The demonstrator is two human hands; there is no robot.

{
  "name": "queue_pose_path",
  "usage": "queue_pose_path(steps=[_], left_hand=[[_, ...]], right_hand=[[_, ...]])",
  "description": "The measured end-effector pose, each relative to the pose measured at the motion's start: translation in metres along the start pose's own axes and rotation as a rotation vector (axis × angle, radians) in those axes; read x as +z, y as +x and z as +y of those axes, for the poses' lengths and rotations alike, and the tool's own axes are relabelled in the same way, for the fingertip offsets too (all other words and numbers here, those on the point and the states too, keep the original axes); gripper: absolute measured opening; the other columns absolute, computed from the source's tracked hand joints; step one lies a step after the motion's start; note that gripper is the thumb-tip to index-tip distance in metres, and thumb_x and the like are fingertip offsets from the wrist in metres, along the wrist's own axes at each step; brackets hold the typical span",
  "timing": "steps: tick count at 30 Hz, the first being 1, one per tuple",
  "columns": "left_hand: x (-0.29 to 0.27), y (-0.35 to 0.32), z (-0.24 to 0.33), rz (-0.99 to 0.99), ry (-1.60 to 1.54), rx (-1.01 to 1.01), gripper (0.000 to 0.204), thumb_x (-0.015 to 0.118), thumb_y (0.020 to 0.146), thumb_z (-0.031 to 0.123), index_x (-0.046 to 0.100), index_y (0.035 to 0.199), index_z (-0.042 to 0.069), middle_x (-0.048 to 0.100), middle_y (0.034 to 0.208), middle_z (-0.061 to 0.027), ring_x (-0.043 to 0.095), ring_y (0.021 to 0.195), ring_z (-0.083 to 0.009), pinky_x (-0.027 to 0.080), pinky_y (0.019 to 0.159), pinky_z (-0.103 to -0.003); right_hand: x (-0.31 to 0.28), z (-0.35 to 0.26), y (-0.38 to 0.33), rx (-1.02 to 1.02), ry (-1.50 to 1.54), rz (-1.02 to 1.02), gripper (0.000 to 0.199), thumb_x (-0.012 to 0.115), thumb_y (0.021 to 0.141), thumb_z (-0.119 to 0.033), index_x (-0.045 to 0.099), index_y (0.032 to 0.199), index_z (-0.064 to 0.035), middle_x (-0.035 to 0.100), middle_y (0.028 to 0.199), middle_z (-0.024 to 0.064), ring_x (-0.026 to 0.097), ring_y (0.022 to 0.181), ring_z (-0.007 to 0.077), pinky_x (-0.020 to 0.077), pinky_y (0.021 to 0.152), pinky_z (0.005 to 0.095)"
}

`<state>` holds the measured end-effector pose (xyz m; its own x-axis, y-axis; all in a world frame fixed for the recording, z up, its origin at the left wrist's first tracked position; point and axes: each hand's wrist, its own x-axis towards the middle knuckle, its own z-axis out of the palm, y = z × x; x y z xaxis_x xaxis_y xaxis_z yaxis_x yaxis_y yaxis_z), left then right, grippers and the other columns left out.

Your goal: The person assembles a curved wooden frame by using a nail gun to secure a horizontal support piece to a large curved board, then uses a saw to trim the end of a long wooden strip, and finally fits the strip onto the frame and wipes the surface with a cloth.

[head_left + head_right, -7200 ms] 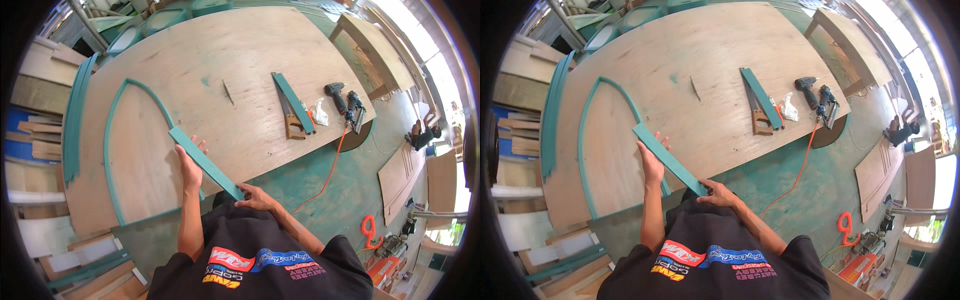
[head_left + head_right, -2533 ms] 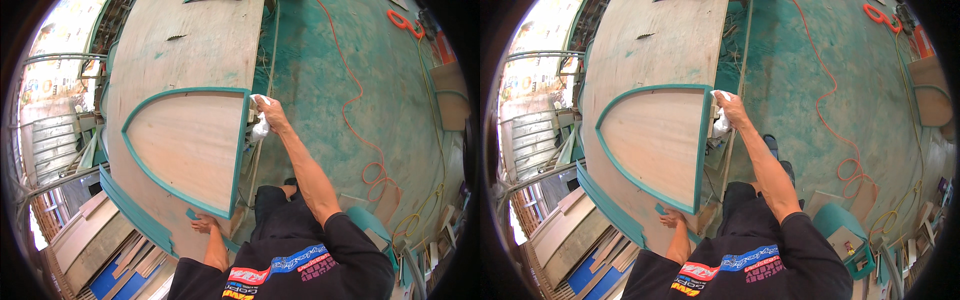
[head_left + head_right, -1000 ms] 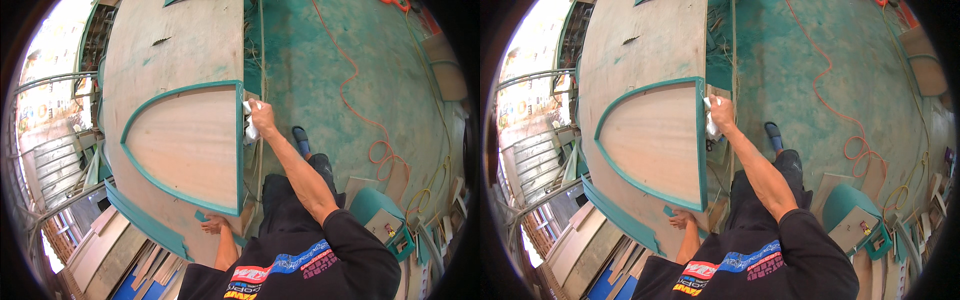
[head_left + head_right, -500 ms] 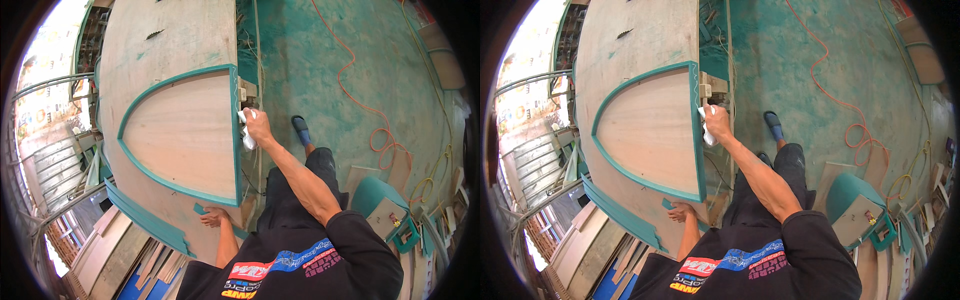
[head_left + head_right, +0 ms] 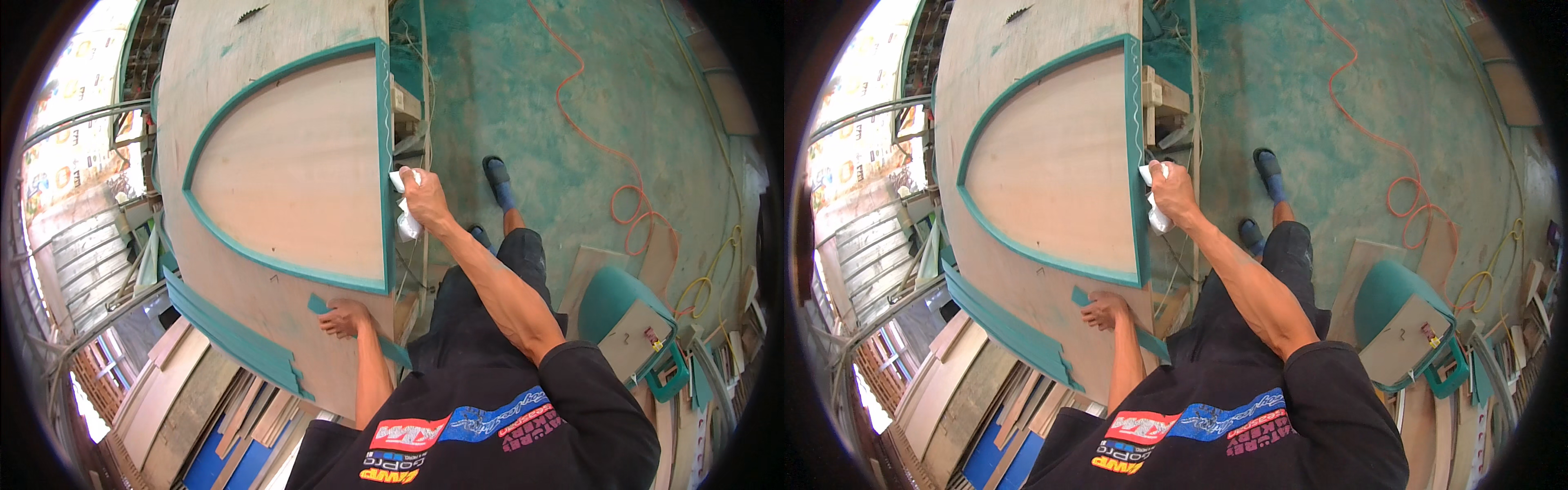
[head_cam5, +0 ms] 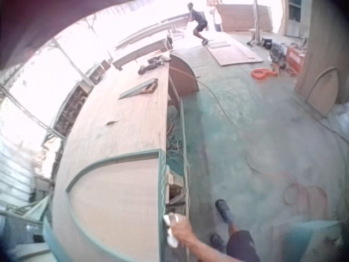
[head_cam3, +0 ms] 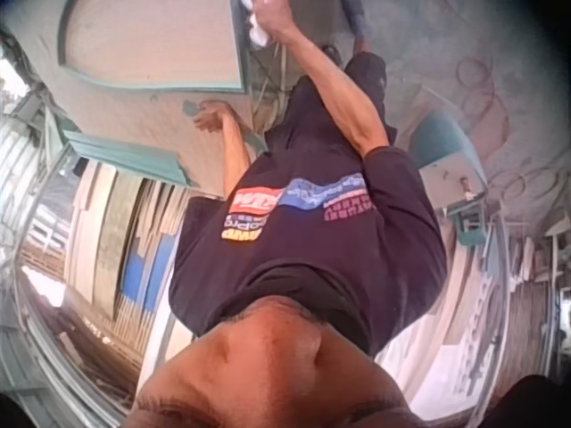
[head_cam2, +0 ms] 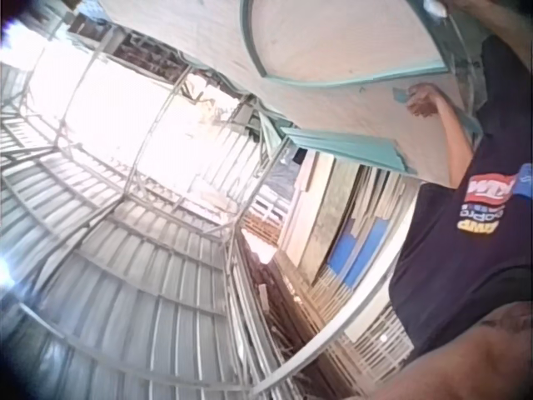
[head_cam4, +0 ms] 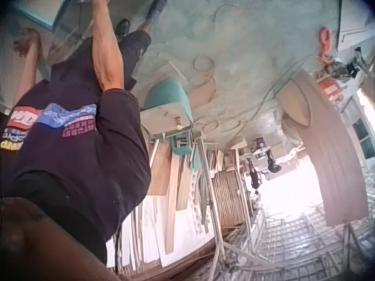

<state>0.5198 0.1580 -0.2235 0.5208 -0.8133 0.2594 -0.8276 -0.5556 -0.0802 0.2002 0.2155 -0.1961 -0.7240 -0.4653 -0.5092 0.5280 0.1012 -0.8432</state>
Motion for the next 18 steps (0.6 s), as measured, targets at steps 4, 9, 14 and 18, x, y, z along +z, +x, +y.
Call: queue_pose_path(steps=[4, 9, 14, 18], left_hand=[[-0.001, 0.001, 0.003, -0.021, -0.023, -0.044, 0.049, 0.042, 0.101, 0.043, 0.050, 0.125, 0.002, 0.049, 0.126, -0.0159, 0.050, 0.120, -0.0358, 0.041, 0.100, -0.054], [0.008, 0.008, -0.008, 0.043, 0.012, -0.006, 0.047, 0.044, 0.100, 0.043, 0.051, 0.123, 0.003, 0.050, 0.121, -0.0154, 0.051, 0.112, -0.0342, 0.042, 0.094, -0.052], [0.009, 0.004, -0.003, 0.033, 0.031, 0.029, 0.045, 0.045, 0.099, 0.042, 0.051, 0.120, 0.003, 0.050, 0.118, -0.0155, 0.051, 0.110, -0.0342, 0.043, 0.092, -0.052], [0.009, 0.008, 0.001, 0.058, -0.006, 0.022, 0.044, 0.047, 0.098, 0.042, 0.053, 0.119, 0.004, 0.050, 0.117, -0.0151, 0.051, 0.110, -0.0336, 0.044, 0.090, -0.051]], right_hand=[[-0.001, 0.020, -0.025, 0.012, -0.045, -0.019, 0.045, 0.055, 0.104, -0.034, 0.064, 0.084, 0.0057, 0.065, 0.070, 0.0189, 0.065, 0.064, 0.0298, 0.0481, 0.063, 0.0440], [0.004, 0.035, -0.068, 0.046, 0.008, -0.039, 0.045, 0.054, 0.103, -0.035, 0.064, 0.084, 0.0049, 0.063, 0.069, 0.0184, 0.061, 0.062, 0.0290, 0.0477, 0.063, 0.0434], [0.002, 0.062, -0.098, -0.005, -0.074, -0.022, 0.045, 0.054, 0.104, -0.033, 0.065, 0.085, 0.0058, 0.064, 0.071, 0.0237, 0.064, 0.064, 0.0336, 0.0486, 0.066, 0.0465], [0.007, 0.070, -0.135, 0.061, -0.080, -0.087, 0.046, 0.053, 0.103, -0.034, 0.066, 0.086, 0.0067, 0.066, 0.075, 0.0285, 0.067, 0.069, 0.0415, 0.0492, 0.068, 0.0498]])
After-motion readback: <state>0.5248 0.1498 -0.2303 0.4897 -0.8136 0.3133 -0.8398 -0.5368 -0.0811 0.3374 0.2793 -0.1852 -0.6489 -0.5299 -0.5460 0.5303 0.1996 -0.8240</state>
